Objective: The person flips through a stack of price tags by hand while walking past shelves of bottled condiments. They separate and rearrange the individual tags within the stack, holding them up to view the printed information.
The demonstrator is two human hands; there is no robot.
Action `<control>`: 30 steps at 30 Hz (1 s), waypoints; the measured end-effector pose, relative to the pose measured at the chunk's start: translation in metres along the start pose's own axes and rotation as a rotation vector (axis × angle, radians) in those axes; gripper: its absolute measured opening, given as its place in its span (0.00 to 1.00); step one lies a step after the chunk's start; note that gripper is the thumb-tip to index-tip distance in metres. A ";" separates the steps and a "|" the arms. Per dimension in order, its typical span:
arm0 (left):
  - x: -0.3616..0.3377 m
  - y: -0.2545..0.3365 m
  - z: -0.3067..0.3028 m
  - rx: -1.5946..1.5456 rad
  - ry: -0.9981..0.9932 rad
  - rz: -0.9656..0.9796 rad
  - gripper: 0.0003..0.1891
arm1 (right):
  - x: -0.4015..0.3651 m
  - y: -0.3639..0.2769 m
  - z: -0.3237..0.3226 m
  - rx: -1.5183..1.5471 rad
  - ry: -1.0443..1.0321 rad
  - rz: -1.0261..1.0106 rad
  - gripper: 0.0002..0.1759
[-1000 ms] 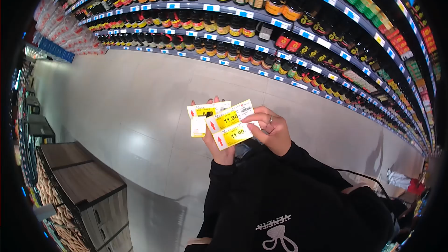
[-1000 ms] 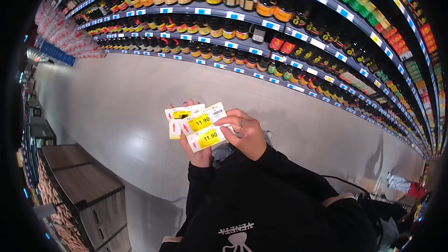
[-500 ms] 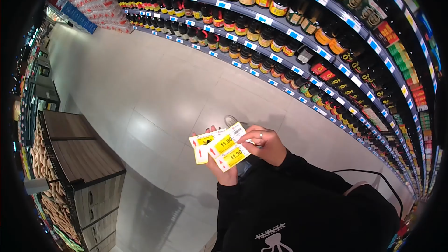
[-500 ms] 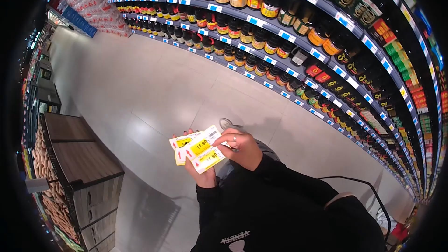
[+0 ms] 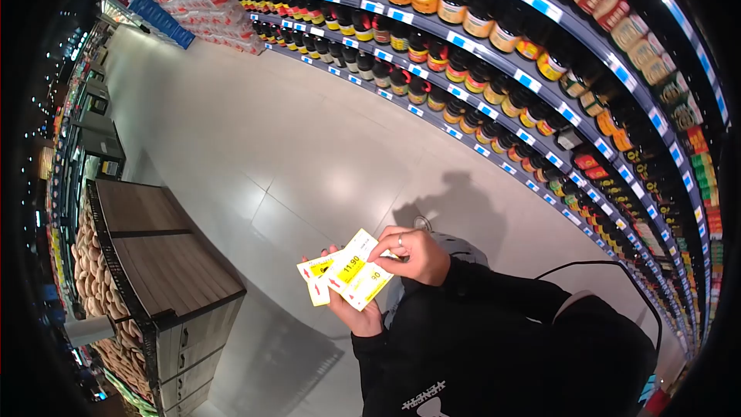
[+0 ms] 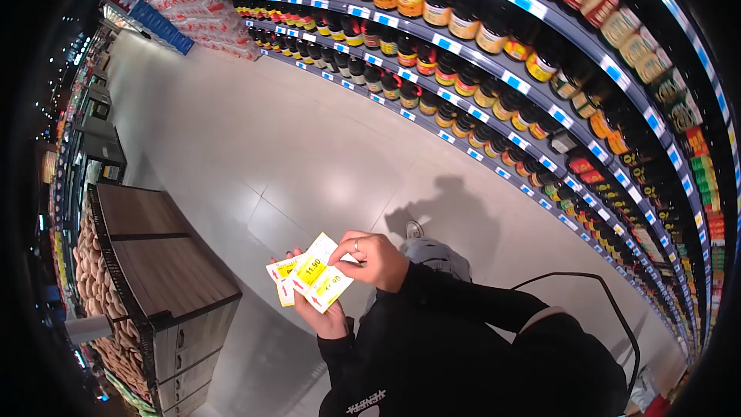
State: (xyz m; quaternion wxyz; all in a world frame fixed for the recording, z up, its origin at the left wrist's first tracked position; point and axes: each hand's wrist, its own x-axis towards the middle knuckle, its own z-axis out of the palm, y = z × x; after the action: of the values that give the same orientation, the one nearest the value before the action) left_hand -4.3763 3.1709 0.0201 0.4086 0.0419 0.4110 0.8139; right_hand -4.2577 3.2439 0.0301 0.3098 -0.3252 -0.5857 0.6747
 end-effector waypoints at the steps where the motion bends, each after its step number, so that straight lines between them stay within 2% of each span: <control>1: 0.014 0.005 0.000 -0.009 0.010 0.003 0.26 | 0.015 0.003 0.007 0.071 -0.001 0.014 0.06; 3: 0.041 0.017 -0.006 -0.065 0.064 -0.029 0.26 | 0.041 0.002 0.018 0.037 -0.019 0.071 0.06; 5: 0.074 0.031 -0.006 -0.060 0.082 -0.045 0.26 | 0.070 0.008 0.025 -0.161 -0.087 0.055 0.05; 6: 0.092 0.039 -0.008 -0.046 0.095 -0.061 0.26 | 0.086 0.008 0.033 -0.165 -0.080 0.056 0.05; 8: 0.129 0.051 -0.015 -0.078 0.070 -0.099 0.27 | 0.119 0.008 0.051 -0.001 -0.026 0.222 0.06; 9: 0.150 0.058 -0.018 -0.106 0.048 -0.127 0.27 | 0.138 0.013 0.062 -0.006 -0.020 0.214 0.06; 11: 0.197 0.073 -0.027 -0.108 -0.031 -0.147 0.27 | 0.181 0.024 0.090 0.124 0.148 -0.004 0.08; 17: 0.310 0.141 -0.027 -0.083 -0.203 -0.256 0.27 | 0.277 -0.004 0.163 0.331 0.289 0.084 0.07; 19: 0.339 0.149 -0.026 -0.125 -0.267 -0.343 0.26 | 0.298 -0.003 0.172 0.301 0.311 0.074 0.08; 20: 0.353 0.150 -0.029 -0.121 -0.267 -0.364 0.26 | 0.306 -0.001 0.176 0.225 0.348 0.041 0.09; 21: 0.366 0.148 -0.033 -0.144 -0.208 -0.473 0.26 | 0.312 0.001 0.180 0.149 0.382 0.012 0.09; 22: 0.378 0.148 -0.036 -0.168 -0.149 -0.579 0.26 | 0.320 0.004 0.184 0.202 0.427 0.015 0.09; 23: 0.387 0.149 -0.034 -0.165 -0.151 -0.593 0.26 | 0.328 0.003 0.185 0.202 0.441 0.019 0.09; 25: 0.408 0.148 -0.026 -0.116 -0.164 -0.460 0.27 | 0.349 0.001 0.185 0.223 0.529 0.020 0.09; 27: 0.433 0.150 -0.023 -0.145 -0.137 -0.470 0.27 | 0.371 0.005 0.187 0.198 0.597 -0.011 0.08; 29: 0.456 0.153 -0.019 -0.169 -0.122 -0.458 0.27 | 0.386 0.008 0.185 -0.096 0.784 -0.122 0.07; 30: 0.465 0.154 -0.015 -0.139 -0.134 -0.450 0.27 | 0.394 0.007 0.182 -0.104 0.814 -0.100 0.07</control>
State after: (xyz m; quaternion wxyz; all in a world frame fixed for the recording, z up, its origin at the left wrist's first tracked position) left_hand -4.7880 3.4359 -0.0061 0.6078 -0.0252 0.3250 0.7241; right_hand -4.6392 3.4505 0.0122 0.5318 -0.5519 -0.4636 0.4446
